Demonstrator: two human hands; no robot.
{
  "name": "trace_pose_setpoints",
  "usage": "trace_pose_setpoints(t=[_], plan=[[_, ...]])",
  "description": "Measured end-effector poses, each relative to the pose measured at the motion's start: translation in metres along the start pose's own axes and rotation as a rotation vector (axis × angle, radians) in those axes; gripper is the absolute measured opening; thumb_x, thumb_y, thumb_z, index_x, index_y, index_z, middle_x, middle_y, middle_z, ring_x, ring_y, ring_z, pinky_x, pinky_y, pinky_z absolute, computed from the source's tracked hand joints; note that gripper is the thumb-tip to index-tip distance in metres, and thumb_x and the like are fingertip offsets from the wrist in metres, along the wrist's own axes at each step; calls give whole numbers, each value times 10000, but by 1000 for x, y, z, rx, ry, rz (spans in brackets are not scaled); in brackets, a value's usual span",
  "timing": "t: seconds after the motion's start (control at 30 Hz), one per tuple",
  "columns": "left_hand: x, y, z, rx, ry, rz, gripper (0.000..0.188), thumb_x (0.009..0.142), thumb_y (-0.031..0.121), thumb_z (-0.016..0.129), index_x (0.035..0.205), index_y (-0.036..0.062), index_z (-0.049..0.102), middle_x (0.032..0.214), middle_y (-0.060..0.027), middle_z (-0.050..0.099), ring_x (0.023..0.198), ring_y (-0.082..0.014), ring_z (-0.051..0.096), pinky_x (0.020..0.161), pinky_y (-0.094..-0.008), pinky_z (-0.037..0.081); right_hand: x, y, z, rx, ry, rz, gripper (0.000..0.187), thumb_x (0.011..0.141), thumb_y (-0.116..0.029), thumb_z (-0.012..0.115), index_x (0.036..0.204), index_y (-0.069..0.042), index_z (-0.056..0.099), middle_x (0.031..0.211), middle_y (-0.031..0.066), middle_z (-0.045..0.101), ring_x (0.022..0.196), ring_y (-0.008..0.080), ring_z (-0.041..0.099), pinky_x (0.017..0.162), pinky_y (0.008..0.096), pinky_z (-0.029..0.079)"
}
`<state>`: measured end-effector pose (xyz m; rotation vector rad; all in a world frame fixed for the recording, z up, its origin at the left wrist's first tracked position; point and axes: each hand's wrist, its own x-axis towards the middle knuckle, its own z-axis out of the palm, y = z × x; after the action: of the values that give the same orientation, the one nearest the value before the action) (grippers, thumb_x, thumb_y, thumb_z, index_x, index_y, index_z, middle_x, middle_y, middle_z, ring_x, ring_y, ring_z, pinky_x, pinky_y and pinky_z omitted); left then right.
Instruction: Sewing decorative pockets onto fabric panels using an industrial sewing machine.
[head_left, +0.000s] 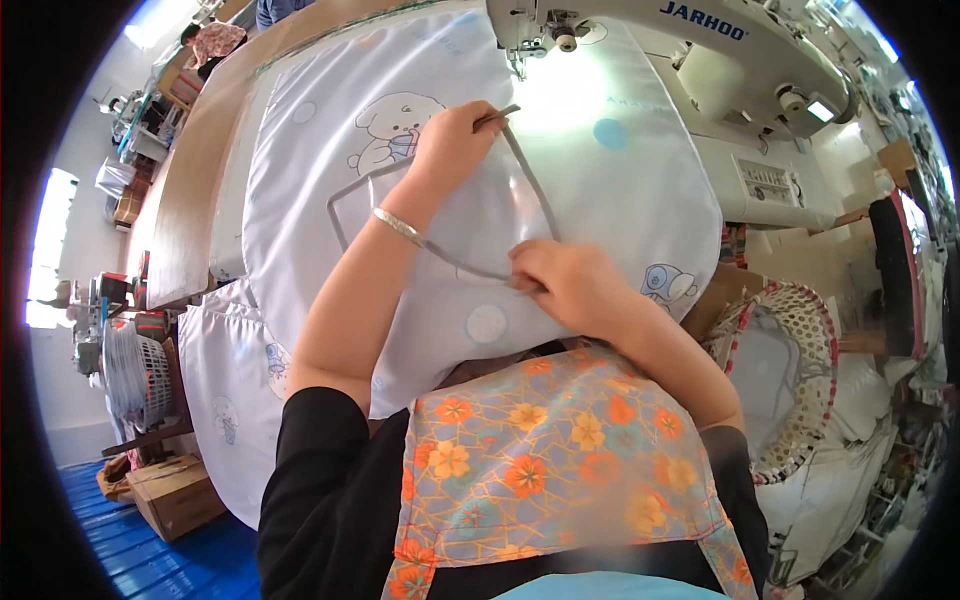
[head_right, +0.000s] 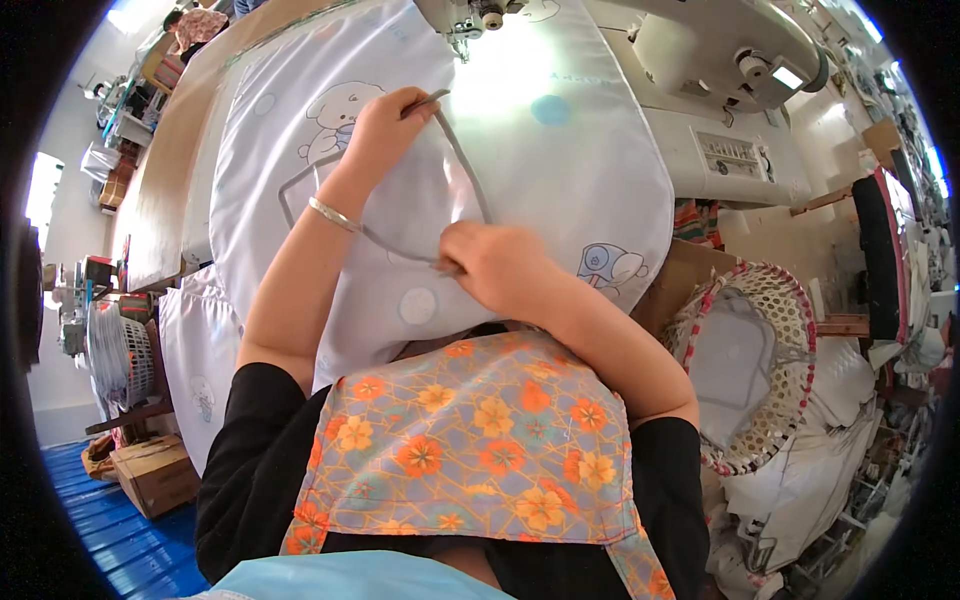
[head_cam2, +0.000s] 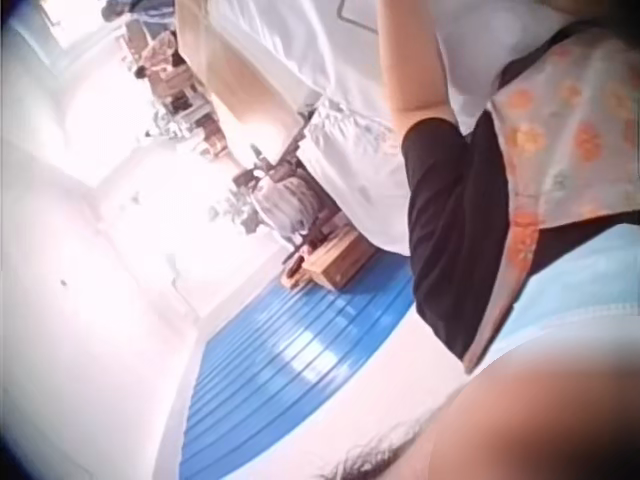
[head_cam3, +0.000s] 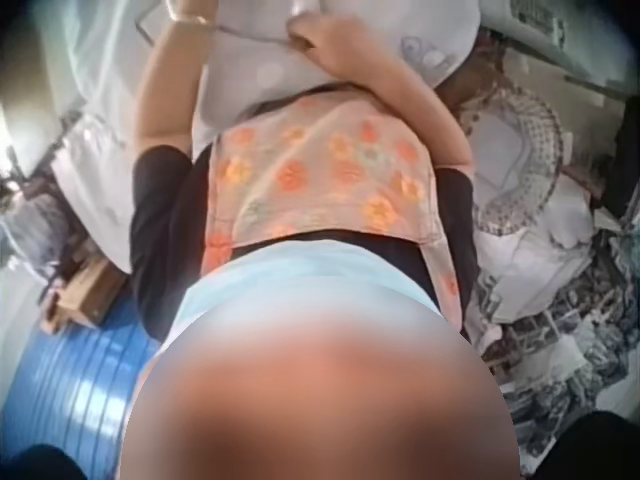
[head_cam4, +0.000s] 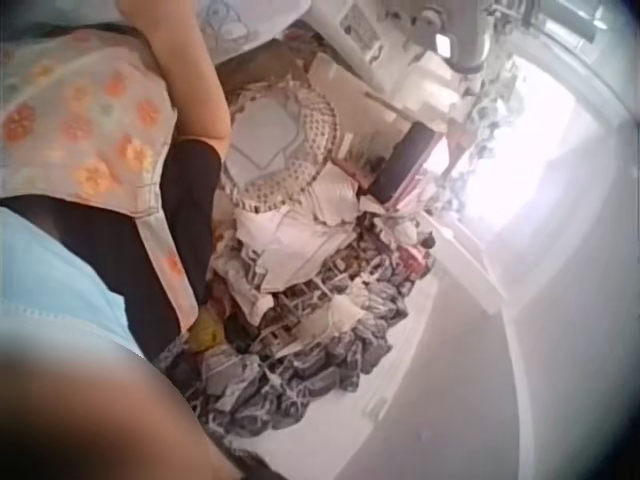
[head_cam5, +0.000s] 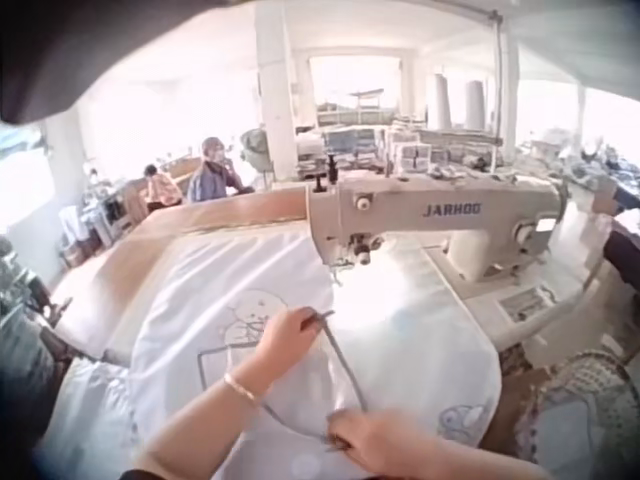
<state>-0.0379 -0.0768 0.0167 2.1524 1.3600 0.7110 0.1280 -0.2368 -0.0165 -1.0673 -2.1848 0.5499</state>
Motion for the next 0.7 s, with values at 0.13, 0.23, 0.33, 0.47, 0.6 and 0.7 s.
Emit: trace_pose_setpoints(t=[0.13, 0.23, 0.33, 0.47, 0.6, 0.7], plan=[[-26, 18, 4, -274, 60, 37, 193, 865, 154, 650, 984, 4, 668, 802, -138, 668, 722, -240, 622, 678, -331, 485, 25, 6, -27, 128, 319, 109, 122, 825, 2, 653, 929, -60, 636, 942, 47, 666, 638, 168, 574, 575, 294, 469], [-49, 39, 5, -289, 66, 142, 145, 873, 84, 626, 977, -10, 662, 824, -123, 662, 713, -223, 614, 667, -318, 483, 42, 9, -42, 41, 543, 76, 133, 838, 12, 668, 952, -54, 659, 897, 41, 651, 644, 109, 533, 555, 244, 440], [-61, 53, 6, -310, 120, 241, 123, 880, 28, 593, 973, -22, 656, 844, -131, 659, 713, -224, 614, 665, -314, 487, 46, 10, -39, 35, 611, 27, 144, 833, 26, 667, 961, -40, 669, 886, 46, 650, 654, 112, 545, 544, 233, 430], [-71, 58, 4, -390, 133, 161, 106, 869, -1, 590, 959, -25, 642, 824, -148, 658, 706, -238, 626, 652, -322, 494, 44, 10, -35, 83, 621, 50, 147, 829, 33, 667, 960, -32, 679, 859, 41, 650, 654, 107, 549, 535, 223, 417], [-75, 53, 3, -318, 154, 252, 106, 866, -10, 589, 963, -23, 629, 814, -150, 661, 696, -239, 634, 637, -326, 497, 40, 8, -33, 127, 556, 99, 127, 825, 39, 660, 933, -24, 680, 817, 31, 648, 624, 96, 529, 534, 226, 412], [-79, 56, 0, -359, 135, 219, 105, 868, -15, 582, 959, -11, 634, 817, -149, 660, 697, -253, 634, 638, -324, 498, 38, 2, -38, 127, 480, 124, 112, 827, 27, 651, 924, -20, 678, 797, 25, 639, 602, 75, 491, 535, 222, 396]])
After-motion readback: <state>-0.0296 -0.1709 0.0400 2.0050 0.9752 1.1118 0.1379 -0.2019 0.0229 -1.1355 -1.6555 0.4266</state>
